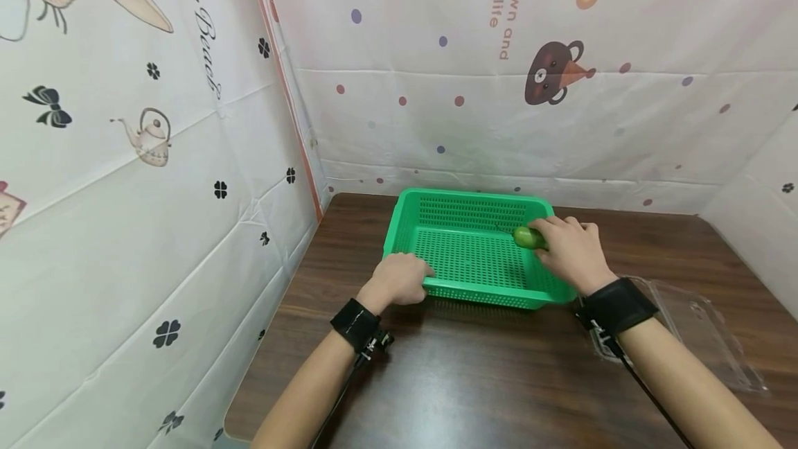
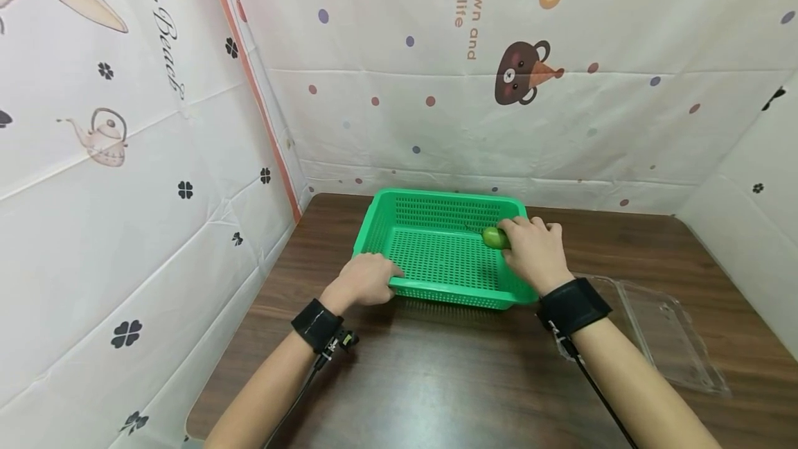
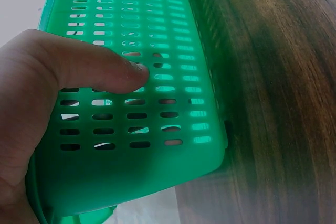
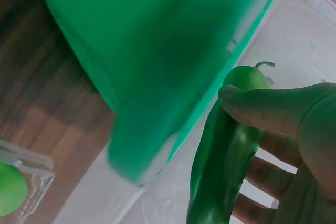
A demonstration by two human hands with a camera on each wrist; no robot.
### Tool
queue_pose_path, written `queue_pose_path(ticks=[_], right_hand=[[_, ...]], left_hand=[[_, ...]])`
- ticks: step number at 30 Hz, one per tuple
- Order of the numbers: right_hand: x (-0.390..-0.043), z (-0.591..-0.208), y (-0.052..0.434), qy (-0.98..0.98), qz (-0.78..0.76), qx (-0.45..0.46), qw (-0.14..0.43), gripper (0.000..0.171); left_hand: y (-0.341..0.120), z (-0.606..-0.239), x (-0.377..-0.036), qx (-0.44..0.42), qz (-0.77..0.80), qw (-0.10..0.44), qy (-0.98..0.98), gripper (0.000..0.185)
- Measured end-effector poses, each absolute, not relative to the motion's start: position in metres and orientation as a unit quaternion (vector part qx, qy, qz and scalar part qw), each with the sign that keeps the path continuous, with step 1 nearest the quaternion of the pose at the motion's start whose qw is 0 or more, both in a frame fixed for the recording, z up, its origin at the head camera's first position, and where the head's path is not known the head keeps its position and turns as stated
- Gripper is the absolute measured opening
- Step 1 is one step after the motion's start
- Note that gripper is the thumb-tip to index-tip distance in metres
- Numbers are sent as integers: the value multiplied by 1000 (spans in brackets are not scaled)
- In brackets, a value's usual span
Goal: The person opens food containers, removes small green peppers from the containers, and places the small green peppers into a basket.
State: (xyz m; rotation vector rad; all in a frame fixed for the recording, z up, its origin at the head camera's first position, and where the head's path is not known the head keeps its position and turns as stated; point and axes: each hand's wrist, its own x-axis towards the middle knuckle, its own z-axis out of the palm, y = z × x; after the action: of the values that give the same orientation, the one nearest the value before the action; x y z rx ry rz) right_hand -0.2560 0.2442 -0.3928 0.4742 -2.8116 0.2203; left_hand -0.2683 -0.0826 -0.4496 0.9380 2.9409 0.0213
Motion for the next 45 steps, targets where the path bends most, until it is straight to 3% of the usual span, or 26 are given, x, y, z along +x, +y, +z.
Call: queue_pose_path(ticks=[15,28,45], right_hand=[[-271,-388,234,-974,84,193,84,46],[-289,-390,227,-976,77,204,-10,46],[-296,-378,221,-968,78,226,-73,42]], left_hand=[[-82,-447,-266,306,8,28,952,43],[-82,-449,-267,306,9,30,952,43],[-83,-449,-268,306,9,29,952,43]])
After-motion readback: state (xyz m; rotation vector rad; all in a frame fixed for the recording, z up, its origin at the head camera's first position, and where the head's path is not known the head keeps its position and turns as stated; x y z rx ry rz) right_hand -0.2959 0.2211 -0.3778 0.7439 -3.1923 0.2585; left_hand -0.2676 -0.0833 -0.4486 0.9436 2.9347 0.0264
